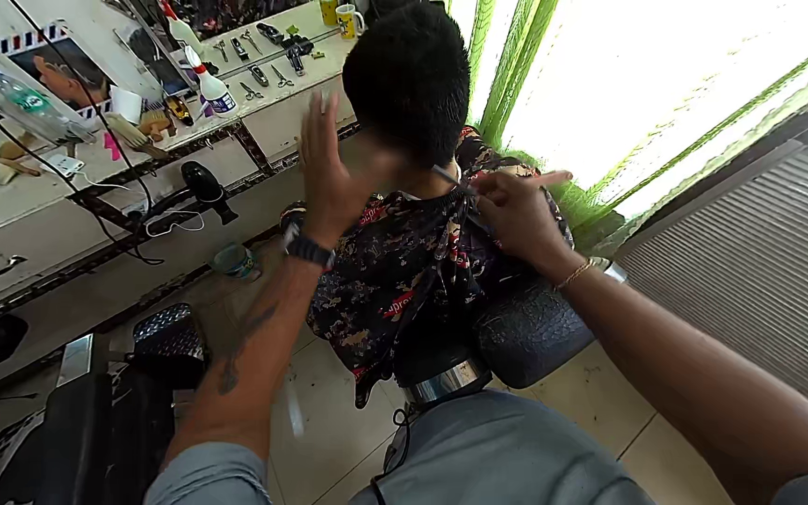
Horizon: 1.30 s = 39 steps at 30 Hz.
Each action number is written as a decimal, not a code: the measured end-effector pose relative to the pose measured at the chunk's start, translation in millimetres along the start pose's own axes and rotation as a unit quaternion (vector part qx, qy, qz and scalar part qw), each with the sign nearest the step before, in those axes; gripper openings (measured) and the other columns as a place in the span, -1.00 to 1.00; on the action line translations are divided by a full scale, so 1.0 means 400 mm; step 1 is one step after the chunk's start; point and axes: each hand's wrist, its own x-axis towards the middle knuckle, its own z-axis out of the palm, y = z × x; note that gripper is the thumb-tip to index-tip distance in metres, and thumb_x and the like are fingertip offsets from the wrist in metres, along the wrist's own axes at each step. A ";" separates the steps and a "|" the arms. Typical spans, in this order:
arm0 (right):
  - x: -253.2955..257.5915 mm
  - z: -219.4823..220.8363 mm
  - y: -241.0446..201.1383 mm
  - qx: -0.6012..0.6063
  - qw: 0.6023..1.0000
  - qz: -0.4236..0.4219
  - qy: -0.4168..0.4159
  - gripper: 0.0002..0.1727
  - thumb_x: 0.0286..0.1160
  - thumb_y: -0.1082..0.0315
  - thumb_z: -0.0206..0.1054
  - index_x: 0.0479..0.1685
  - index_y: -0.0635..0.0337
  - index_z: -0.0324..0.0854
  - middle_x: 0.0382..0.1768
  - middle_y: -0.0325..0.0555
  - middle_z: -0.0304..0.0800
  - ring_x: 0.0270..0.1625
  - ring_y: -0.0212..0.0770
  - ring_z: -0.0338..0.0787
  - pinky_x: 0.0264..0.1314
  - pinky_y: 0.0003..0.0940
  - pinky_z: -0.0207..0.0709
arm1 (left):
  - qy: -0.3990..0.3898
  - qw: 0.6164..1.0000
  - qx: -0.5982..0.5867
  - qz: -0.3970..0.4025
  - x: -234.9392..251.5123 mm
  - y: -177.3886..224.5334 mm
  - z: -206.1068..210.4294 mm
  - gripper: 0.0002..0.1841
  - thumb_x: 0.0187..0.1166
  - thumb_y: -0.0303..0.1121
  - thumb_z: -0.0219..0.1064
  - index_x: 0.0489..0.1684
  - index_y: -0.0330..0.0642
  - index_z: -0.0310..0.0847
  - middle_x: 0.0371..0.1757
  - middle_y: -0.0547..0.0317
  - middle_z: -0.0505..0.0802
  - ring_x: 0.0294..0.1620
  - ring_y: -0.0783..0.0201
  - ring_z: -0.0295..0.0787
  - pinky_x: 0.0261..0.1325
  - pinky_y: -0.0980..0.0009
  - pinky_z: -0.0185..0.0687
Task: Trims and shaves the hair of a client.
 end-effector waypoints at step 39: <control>0.274 -0.034 0.025 -0.065 0.936 -0.021 -0.345 -0.67 0.85 0.28 0.11 -0.16 0.33 0.68 -0.43 0.08 0.73 -0.51 -0.11 0.75 -0.33 -0.13 0.71 | -0.033 0.997 0.049 0.049 -0.236 0.086 0.337 -0.55 0.62 -0.15 0.37 0.33 -0.28 0.72 0.61 -0.10 0.61 0.71 -0.04 0.42 0.79 0.03 0.23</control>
